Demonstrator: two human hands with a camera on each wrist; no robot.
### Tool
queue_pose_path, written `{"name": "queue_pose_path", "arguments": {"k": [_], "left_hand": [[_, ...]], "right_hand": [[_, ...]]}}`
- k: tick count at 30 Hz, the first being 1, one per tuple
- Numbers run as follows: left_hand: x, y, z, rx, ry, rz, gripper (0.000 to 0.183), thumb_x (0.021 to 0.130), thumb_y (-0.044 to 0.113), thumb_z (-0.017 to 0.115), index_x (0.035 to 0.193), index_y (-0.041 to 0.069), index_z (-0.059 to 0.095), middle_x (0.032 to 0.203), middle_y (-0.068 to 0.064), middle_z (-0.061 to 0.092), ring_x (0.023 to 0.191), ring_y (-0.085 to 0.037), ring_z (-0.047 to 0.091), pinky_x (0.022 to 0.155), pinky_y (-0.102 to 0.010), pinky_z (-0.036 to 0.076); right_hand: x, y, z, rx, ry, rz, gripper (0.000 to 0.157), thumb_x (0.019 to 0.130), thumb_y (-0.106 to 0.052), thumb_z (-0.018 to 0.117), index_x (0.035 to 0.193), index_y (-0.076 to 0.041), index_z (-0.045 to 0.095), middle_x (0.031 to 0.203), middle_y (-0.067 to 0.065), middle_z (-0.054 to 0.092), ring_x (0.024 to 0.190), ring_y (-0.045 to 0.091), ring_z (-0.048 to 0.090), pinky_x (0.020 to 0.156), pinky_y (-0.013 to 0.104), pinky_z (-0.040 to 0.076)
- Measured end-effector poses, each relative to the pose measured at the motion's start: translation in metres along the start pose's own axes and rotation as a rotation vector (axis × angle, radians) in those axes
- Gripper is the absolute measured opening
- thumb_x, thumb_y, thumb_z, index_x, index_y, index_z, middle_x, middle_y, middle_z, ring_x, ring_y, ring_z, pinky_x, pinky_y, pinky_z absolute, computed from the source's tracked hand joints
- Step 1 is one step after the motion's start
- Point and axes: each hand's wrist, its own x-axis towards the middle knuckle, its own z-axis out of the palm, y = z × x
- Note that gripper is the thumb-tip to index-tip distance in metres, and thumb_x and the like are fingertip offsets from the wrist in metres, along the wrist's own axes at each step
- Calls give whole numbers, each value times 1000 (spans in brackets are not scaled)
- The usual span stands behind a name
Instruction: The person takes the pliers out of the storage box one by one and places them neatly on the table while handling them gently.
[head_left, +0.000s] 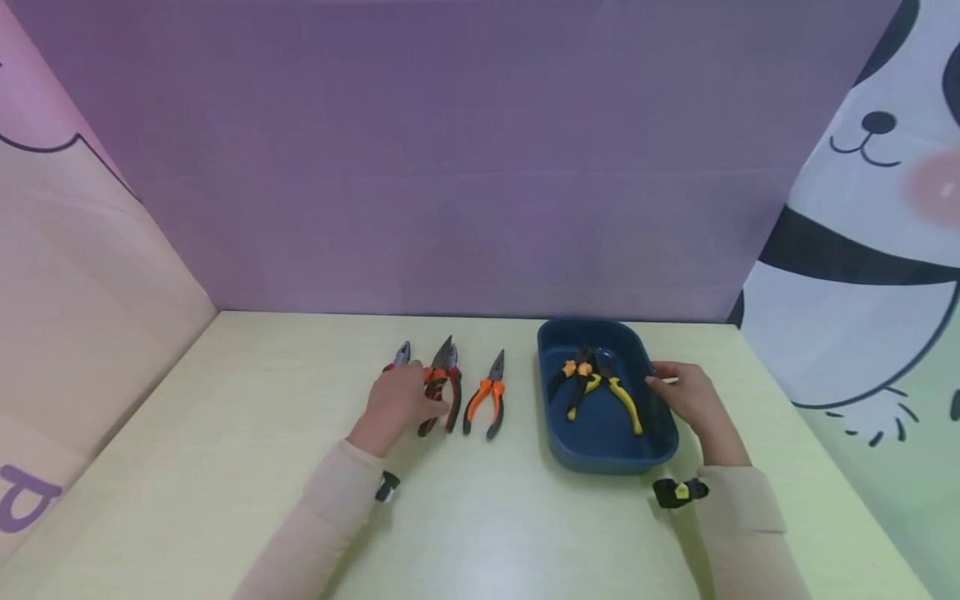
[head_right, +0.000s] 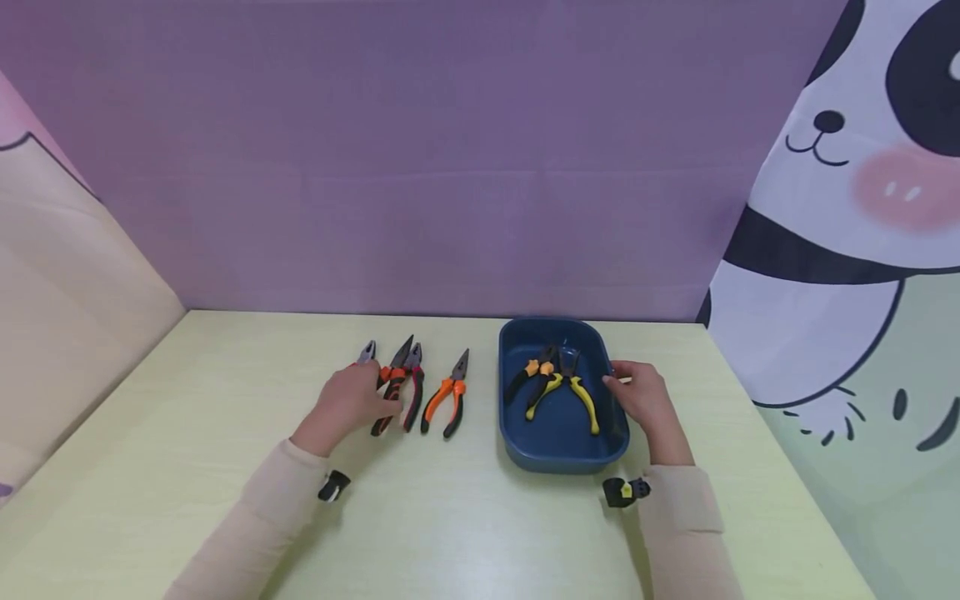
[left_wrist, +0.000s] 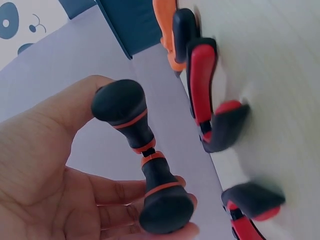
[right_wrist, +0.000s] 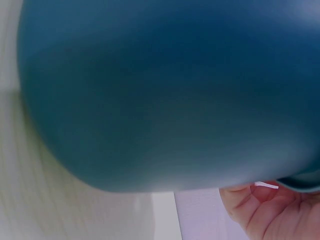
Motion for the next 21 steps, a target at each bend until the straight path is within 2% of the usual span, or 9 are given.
{"name": "queue_pose_path", "arguments": {"k": [9, 12, 16, 21], "left_hand": [[3, -15, -5, -43, -2, -29, 43, 73, 41, 76, 85, 6, 55, 75, -5, 55, 62, -17, 51, 48, -26, 38], [4, -20, -6, -34, 4, -24, 51, 73, 42, 76, 98, 1, 59, 74, -6, 55, 61, -18, 52, 47, -26, 39], [4, -27, -7, -42, 15, -23, 62, 73, 41, 76, 113, -3, 56, 75, -7, 55, 62, -19, 53, 48, -27, 41], [4, -33, -10, -43, 8, -34, 54, 74, 40, 75, 102, -2, 55, 76, -8, 56, 65, -20, 53, 50, -27, 41]], "right_hand": [[-1, -1, -1, 6, -11, 17, 40, 94, -13, 52, 122, 16, 51, 117, 35, 56, 102, 48, 58, 82, 52, 49], [-1, -1, -1, 11, -5, 5, 40, 94, -12, 52, 121, 17, 51, 117, 36, 55, 101, 48, 58, 82, 52, 49], [-1, -2, -1, 11, -2, -3, 39, 94, -12, 52, 121, 17, 51, 117, 36, 55, 101, 48, 58, 82, 52, 49], [-1, -4, -1, 8, -12, 25, 40, 94, -12, 51, 122, 16, 50, 119, 35, 55, 102, 48, 58, 83, 52, 49]]}}
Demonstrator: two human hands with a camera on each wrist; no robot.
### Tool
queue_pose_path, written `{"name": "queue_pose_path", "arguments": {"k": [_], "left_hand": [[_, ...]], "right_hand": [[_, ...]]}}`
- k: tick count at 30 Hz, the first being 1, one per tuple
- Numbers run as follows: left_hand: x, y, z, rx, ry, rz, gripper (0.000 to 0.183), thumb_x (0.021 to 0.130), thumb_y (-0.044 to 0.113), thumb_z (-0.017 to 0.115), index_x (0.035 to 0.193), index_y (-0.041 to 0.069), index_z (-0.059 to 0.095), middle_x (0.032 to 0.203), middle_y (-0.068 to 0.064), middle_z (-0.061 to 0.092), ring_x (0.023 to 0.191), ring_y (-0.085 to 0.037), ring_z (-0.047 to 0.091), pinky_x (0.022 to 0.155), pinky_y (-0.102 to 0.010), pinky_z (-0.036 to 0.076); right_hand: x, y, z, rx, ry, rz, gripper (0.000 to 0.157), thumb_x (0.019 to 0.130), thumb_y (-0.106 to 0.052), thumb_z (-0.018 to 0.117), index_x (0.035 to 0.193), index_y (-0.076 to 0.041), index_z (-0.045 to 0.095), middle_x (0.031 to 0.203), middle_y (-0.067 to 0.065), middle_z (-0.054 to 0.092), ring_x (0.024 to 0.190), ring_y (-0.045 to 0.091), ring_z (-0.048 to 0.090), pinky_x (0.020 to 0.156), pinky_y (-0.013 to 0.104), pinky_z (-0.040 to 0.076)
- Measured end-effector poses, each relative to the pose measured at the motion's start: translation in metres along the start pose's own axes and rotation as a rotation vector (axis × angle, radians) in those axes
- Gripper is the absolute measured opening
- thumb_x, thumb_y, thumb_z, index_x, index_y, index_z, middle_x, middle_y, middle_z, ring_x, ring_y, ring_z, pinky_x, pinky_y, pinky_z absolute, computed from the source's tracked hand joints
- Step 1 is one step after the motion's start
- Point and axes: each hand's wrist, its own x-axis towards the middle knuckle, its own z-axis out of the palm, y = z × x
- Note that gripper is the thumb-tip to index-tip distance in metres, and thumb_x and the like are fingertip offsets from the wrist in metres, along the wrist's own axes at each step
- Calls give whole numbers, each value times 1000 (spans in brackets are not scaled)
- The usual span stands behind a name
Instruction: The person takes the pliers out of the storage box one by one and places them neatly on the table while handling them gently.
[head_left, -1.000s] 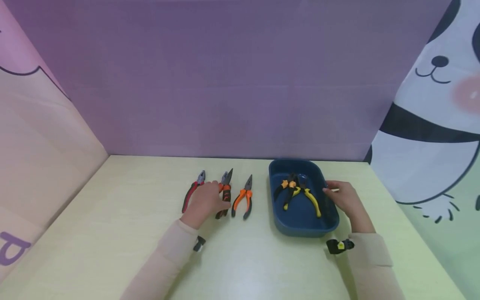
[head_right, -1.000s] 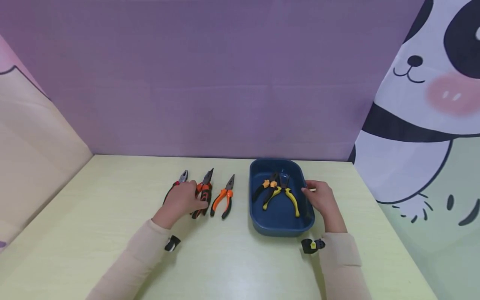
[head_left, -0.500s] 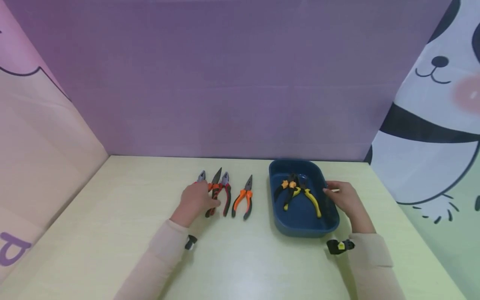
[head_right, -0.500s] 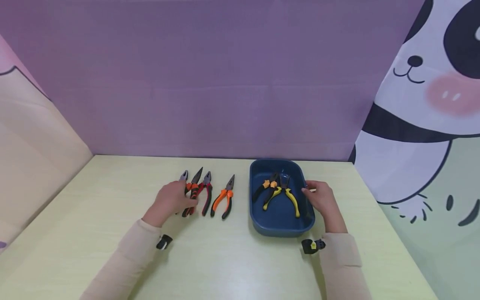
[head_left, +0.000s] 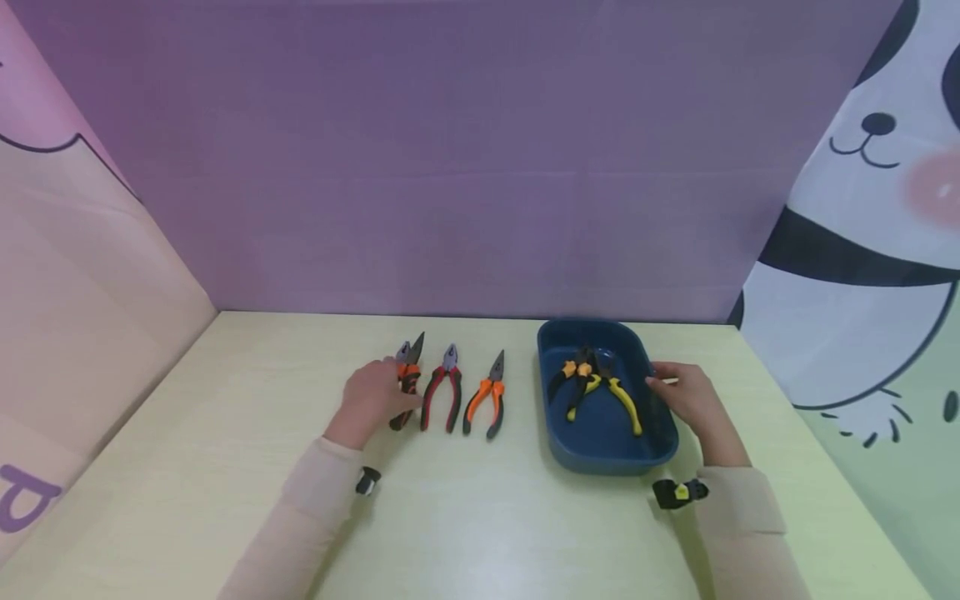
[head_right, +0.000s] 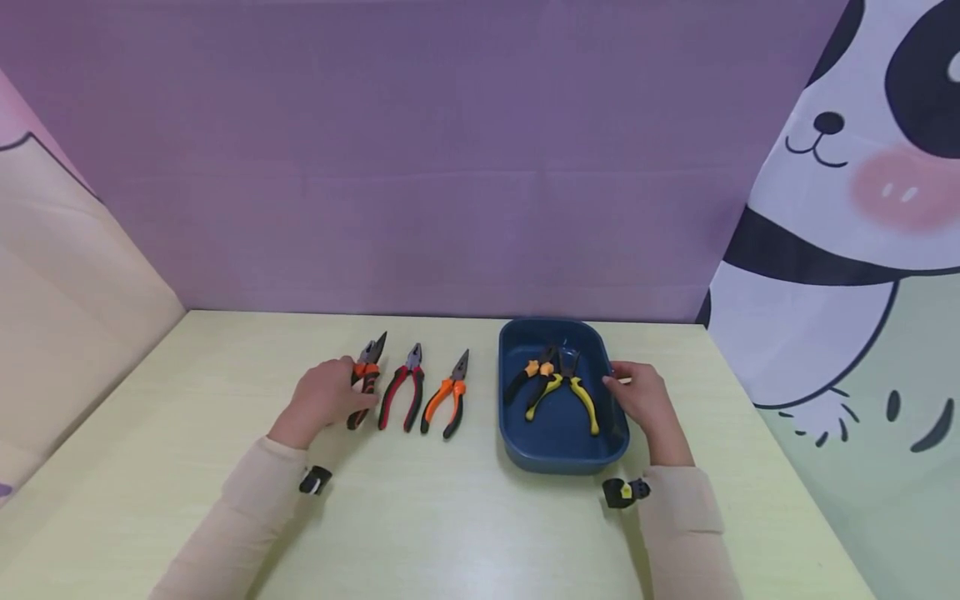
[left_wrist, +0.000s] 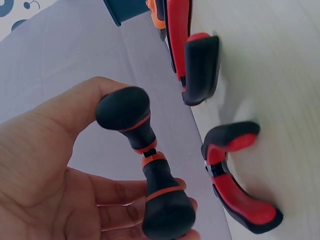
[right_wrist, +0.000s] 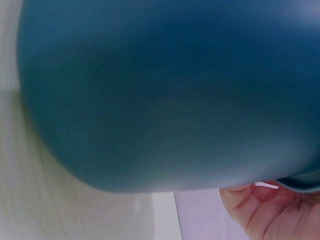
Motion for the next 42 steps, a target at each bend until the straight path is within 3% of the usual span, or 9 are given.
{"name": "queue_pose_path", "arguments": {"k": [5, 12, 24, 42], "left_hand": [[0, -5, -5, 0, -18, -18, 52, 76, 40, 72, 100, -1, 53, 77, -9, 55, 64, -20, 52, 50, -27, 40], [2, -14, -12, 6, -30, -51, 54, 76, 40, 71, 102, -4, 52, 80, -12, 58, 56, -19, 56, 51, -28, 41], [6, -31, -13, 12, -19, -67, 47, 78, 40, 68, 94, -2, 53, 77, -10, 56, 65, -21, 51, 52, -29, 39], [14, -53, -14, -11, -49, -113, 47, 80, 42, 67, 95, -1, 54, 79, -10, 56, 65, -20, 49, 54, -29, 38]], "right_hand": [[1, 1, 0, 3, -14, 26, 41, 95, -13, 51, 124, 16, 49, 120, 35, 54, 103, 47, 57, 84, 52, 49], [0, 2, 0, 13, 7, -8, 40, 94, -12, 52, 122, 16, 51, 117, 35, 56, 101, 48, 58, 83, 52, 49], [0, 3, -1, -2, 31, -84, 37, 93, -10, 54, 119, 17, 53, 110, 35, 59, 99, 49, 58, 82, 53, 49], [-2, -1, -2, 1, 27, -50, 37, 93, -10, 55, 119, 17, 53, 111, 35, 59, 99, 48, 59, 81, 52, 49]]}}
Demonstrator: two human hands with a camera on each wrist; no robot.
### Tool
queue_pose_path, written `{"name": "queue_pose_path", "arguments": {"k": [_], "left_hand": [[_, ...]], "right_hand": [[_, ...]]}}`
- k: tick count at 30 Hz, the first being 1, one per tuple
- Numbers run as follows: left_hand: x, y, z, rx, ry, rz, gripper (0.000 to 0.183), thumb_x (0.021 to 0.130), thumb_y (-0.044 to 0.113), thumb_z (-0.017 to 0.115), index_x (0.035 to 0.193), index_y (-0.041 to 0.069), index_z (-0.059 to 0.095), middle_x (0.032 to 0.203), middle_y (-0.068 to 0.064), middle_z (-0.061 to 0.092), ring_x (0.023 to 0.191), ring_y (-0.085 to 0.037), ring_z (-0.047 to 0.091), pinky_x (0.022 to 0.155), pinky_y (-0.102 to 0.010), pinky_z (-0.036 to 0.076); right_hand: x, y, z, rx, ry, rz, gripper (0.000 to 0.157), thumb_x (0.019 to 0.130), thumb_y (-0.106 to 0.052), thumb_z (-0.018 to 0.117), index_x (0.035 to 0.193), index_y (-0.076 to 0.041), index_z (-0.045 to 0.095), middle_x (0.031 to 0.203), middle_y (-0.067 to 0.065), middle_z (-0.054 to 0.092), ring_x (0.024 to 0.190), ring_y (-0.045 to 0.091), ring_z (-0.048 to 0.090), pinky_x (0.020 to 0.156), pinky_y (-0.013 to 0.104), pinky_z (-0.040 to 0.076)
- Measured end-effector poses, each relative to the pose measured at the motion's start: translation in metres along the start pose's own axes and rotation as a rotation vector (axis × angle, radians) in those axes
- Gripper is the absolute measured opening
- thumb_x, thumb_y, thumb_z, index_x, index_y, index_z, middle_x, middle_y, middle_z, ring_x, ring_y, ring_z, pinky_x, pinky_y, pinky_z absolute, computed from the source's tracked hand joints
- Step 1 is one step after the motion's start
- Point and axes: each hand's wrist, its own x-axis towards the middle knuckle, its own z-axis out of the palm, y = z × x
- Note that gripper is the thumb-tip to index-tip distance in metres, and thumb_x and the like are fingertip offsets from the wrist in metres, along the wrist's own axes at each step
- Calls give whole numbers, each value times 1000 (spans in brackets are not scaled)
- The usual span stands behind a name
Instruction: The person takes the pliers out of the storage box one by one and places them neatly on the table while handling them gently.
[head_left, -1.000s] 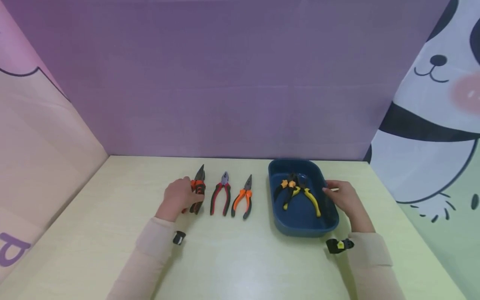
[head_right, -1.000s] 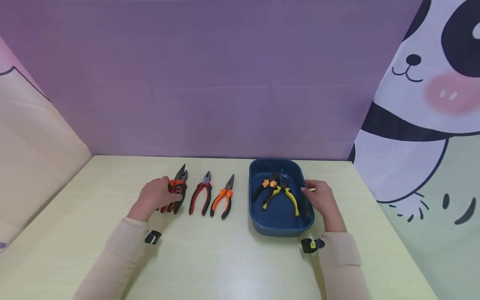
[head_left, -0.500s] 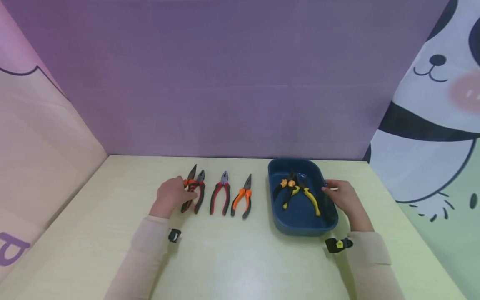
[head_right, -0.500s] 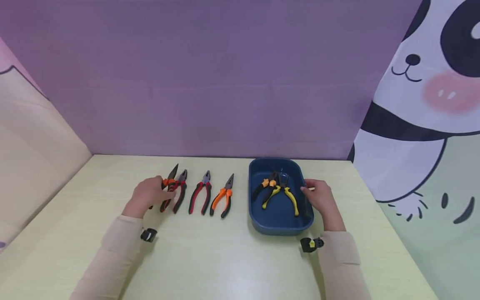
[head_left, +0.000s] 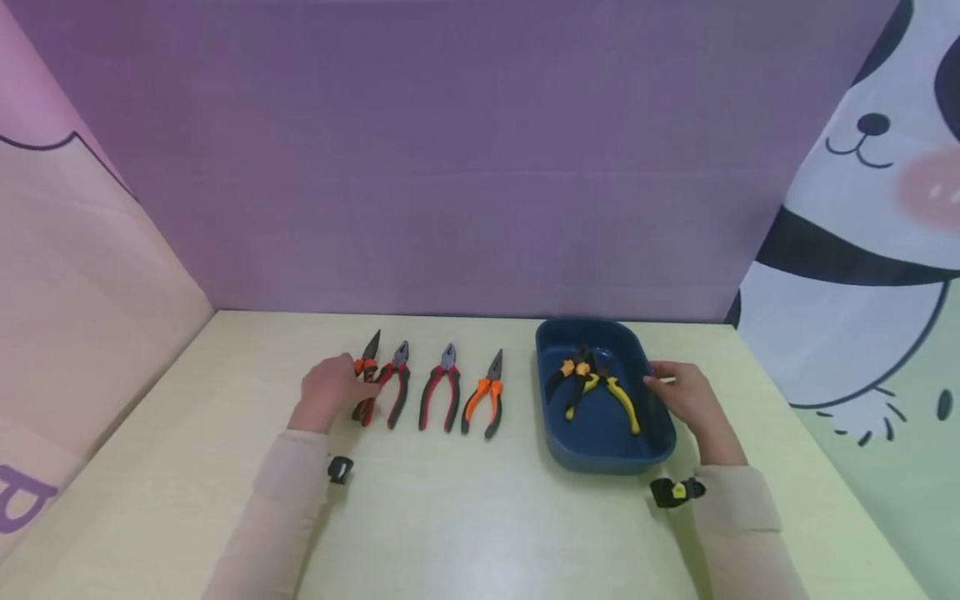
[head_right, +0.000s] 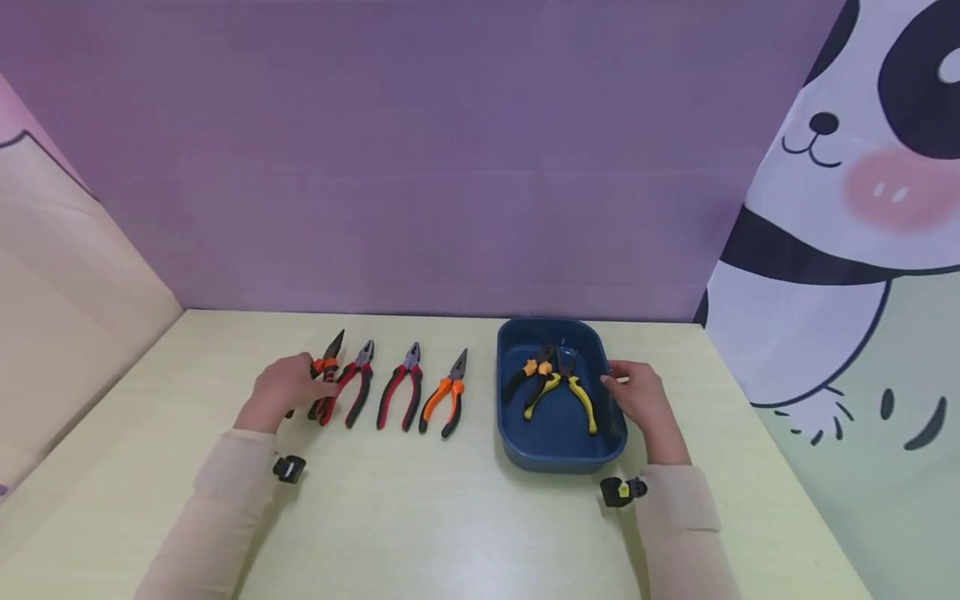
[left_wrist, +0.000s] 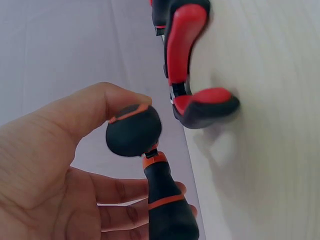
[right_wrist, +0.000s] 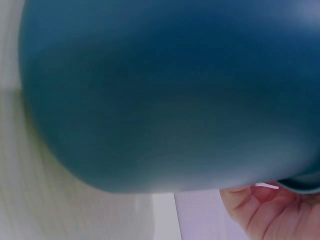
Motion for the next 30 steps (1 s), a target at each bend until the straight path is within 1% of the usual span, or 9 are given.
{"name": "queue_pose_path", "arguments": {"k": [7, 12, 18, 23, 27, 28, 30], "left_hand": [[0, -6, -1, -5, -21, -22, 42, 78, 40, 68, 89, 2, 53, 75, -7, 54, 64, -19, 48, 55, -29, 36], [3, -12, -1, -4, -17, -31, 39, 79, 38, 66, 88, 2, 53, 74, -7, 53, 62, -19, 47, 54, -29, 36], [7, -18, 1, 11, -35, -53, 36, 79, 38, 65, 83, 3, 55, 73, -7, 54, 62, -19, 47, 54, -29, 37], [9, -20, 4, 20, -31, -48, 35, 79, 37, 66, 80, 4, 55, 74, -8, 55, 62, -20, 48, 55, -30, 38], [10, -22, 6, 28, -27, -48, 36, 78, 37, 67, 82, 4, 55, 77, -9, 56, 64, -21, 49, 56, -31, 38], [10, -22, 6, 29, -28, -48, 36, 78, 37, 67, 82, 4, 55, 77, -9, 56, 64, -21, 49, 56, -31, 38], [10, -22, 6, 29, -30, -49, 36, 78, 37, 67, 83, 4, 54, 78, -10, 56, 65, -21, 50, 56, -31, 38]], "right_hand": [[0, 1, 1, -9, -2, -9, 37, 93, -10, 54, 119, 17, 53, 113, 35, 58, 100, 48, 58, 82, 52, 49], [0, 1, 1, -8, 5, -13, 37, 93, -9, 55, 119, 17, 53, 112, 35, 59, 100, 48, 59, 82, 52, 49], [-1, 1, 1, -3, -2, -19, 37, 93, -10, 55, 119, 17, 52, 113, 35, 58, 100, 48, 58, 82, 52, 49], [-1, 3, 1, -4, -1, -23, 38, 94, -10, 55, 119, 18, 52, 115, 36, 57, 99, 49, 59, 82, 53, 49], [2, 10, 2, 21, 2, -40, 41, 93, -17, 56, 119, 15, 54, 113, 35, 58, 99, 48, 59, 81, 53, 49], [3, 14, 3, 28, 18, -55, 41, 93, -20, 57, 117, 13, 57, 110, 32, 61, 95, 44, 61, 77, 48, 51], [4, 16, 2, 40, 22, -65, 43, 92, -23, 57, 117, 12, 58, 109, 32, 61, 94, 44, 61, 77, 48, 51]]}}
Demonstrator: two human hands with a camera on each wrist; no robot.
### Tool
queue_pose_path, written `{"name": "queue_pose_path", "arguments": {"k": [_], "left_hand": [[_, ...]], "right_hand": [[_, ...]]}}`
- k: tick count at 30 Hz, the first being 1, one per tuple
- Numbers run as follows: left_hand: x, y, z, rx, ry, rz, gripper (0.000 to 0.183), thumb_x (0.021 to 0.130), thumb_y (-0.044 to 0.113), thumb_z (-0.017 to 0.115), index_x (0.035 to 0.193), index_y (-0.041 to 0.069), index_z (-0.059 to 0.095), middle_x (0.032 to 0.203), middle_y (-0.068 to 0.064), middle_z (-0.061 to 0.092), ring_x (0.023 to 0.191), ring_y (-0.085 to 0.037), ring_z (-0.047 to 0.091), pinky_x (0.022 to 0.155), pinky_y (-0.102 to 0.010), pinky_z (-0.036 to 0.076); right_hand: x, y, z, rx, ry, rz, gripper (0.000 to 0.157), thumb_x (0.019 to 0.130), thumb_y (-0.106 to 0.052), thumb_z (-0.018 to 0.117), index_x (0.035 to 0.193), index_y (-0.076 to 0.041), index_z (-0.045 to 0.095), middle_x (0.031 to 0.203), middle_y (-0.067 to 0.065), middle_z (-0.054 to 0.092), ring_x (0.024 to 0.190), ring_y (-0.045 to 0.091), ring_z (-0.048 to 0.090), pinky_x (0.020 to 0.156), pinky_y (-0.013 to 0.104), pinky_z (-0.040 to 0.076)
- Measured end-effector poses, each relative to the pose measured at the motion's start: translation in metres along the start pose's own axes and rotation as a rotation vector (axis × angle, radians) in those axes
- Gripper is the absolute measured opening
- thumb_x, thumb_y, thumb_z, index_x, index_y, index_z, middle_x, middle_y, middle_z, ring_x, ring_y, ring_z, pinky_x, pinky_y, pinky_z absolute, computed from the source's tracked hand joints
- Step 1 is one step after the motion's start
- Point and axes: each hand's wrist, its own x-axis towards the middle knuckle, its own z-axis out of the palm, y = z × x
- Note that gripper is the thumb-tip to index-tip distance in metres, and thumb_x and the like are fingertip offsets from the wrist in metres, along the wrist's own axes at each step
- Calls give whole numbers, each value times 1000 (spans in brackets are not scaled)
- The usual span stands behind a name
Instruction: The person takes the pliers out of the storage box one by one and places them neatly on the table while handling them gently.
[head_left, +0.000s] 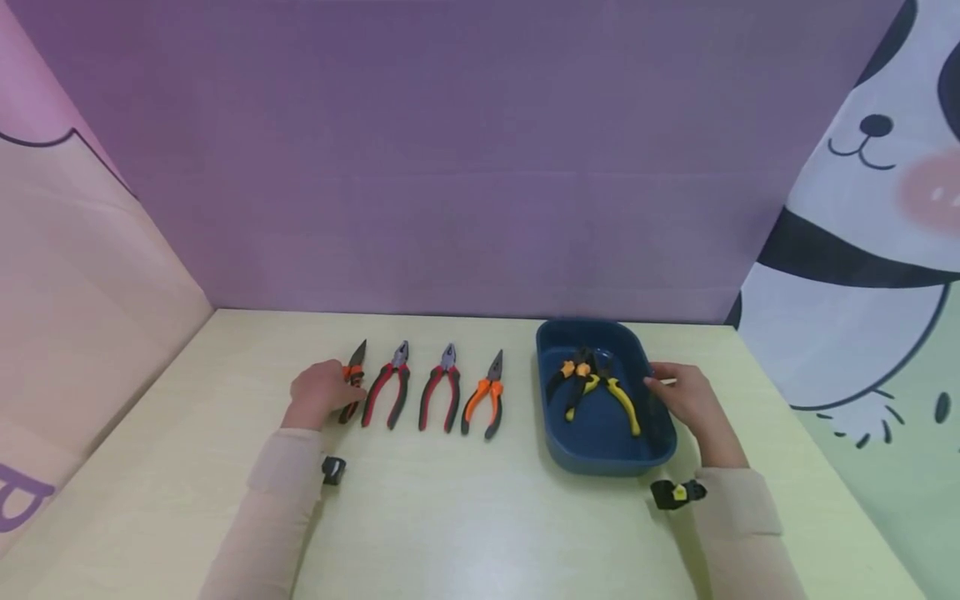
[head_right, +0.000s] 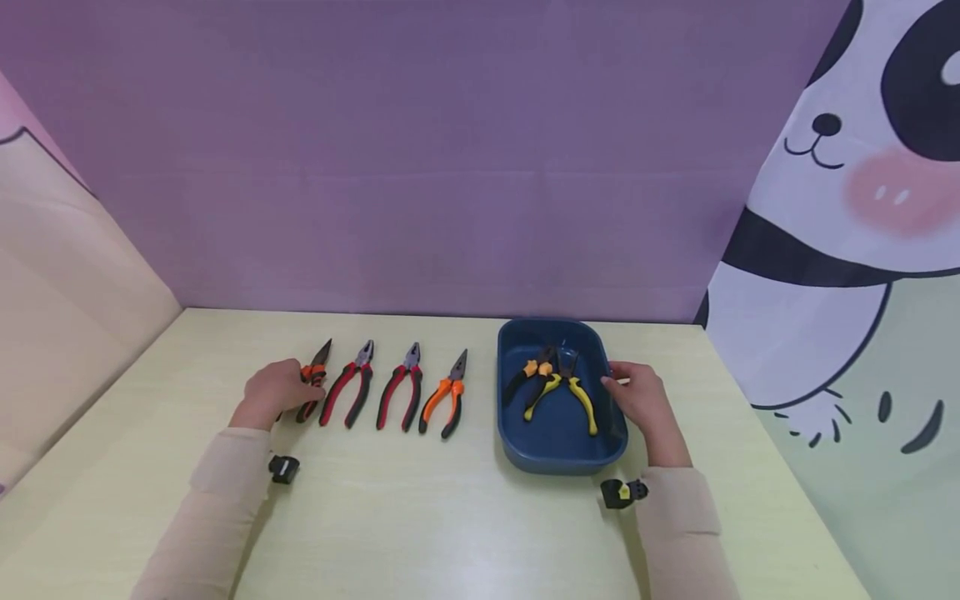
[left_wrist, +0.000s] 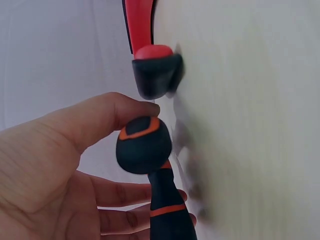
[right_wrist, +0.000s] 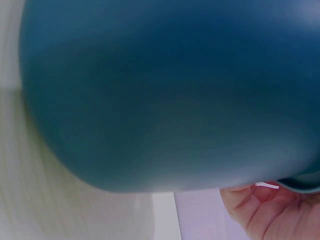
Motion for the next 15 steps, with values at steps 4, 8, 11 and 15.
{"name": "queue_pose_path", "arguments": {"k": [4, 8, 11, 15], "left_hand": [[0, -1, 0, 2, -2, 0, 37, 79, 38, 67, 83, 4, 54, 78, -10, 57, 65, -21, 50, 57, -31, 39], [1, -2, 1, 4, -8, -2, 38, 79, 39, 67, 86, 3, 54, 79, -10, 57, 65, -21, 50, 57, -31, 39], [1, -2, 1, 1, -12, -3, 39, 79, 39, 67, 88, 3, 54, 80, -10, 57, 66, -22, 50, 58, -31, 38], [1, -2, 1, 0, -15, -3, 40, 80, 38, 67, 90, 2, 54, 82, -11, 57, 67, -22, 50, 59, -31, 38]], "right_hand": [[0, -3, -1, -11, -10, 14, 41, 92, -19, 56, 118, 13, 56, 112, 33, 60, 97, 45, 60, 79, 49, 50], [-2, -13, -2, -43, -44, 53, 40, 94, -13, 54, 121, 17, 51, 117, 36, 56, 103, 49, 57, 84, 54, 48], [-2, -14, -2, -55, -48, 63, 39, 94, -11, 53, 121, 17, 51, 118, 36, 55, 103, 49, 57, 84, 54, 48], [-3, -15, -2, -46, -49, 75, 39, 94, -10, 52, 122, 17, 51, 118, 36, 55, 103, 49, 57, 84, 53, 48]]}}
